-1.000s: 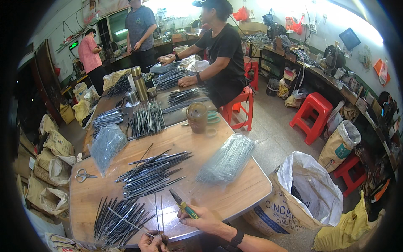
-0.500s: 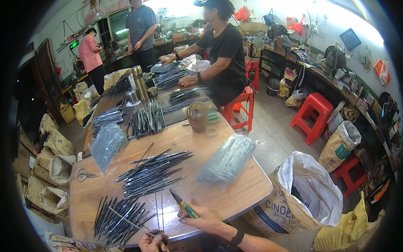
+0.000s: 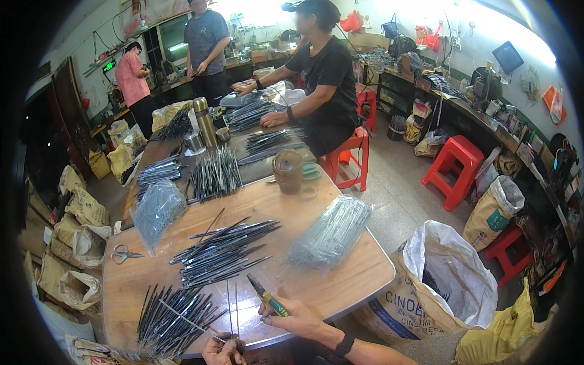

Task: The person uses pliers to cut metal strips from a pile on the table, handling them one at a time and placing the cut pieces aside.

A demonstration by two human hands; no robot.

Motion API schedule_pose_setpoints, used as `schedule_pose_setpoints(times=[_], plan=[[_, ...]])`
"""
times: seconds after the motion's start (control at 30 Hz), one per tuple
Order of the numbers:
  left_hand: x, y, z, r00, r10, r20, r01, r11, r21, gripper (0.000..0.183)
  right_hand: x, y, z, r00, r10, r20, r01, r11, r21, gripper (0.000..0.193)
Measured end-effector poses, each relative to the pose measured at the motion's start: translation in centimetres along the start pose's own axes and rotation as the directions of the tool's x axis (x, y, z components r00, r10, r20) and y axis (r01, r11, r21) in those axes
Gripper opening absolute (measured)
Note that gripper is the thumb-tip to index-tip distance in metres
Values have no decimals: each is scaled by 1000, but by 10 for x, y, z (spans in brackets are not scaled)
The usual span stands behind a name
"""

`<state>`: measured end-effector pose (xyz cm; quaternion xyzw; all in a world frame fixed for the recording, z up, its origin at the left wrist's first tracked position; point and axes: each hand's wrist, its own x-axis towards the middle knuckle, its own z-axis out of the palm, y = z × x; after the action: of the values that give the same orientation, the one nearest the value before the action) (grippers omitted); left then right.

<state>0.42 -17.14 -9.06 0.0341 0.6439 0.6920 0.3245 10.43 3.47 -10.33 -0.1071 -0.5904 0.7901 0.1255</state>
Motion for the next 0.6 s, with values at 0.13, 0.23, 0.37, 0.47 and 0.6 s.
schedule_pose_setpoints(times=[0.13, 0.23, 0.37, 0.47, 0.6], plan=[[1, 0, 0, 1000, -1, 0, 1, 1000, 10, 13, 0, 2, -1, 1000, -10, 4, 10, 1000, -6, 10], [-1, 1, 0, 1000, 1, 0, -1, 1000, 7, 13, -1, 3, -1, 1000, -23, 5, 23, 1000, -15, 10], [0, 0, 1, 1000, -1, -8, 1, 1000, 2, 13, 0, 5, -1, 1000, -22, 1, 22, 1000, -9, 10], [0, -1, 1, 1000, -4, -12, 4, 1000, 4, 12, 0, 4, -1, 1000, -10, -1, 10, 1000, -6, 10], [-2, 3, 3, 1000, -12, -13, 12, 1000, 8, 12, 0, 1, -1, 1000, 4, -12, -5, 998, -70, 10]])
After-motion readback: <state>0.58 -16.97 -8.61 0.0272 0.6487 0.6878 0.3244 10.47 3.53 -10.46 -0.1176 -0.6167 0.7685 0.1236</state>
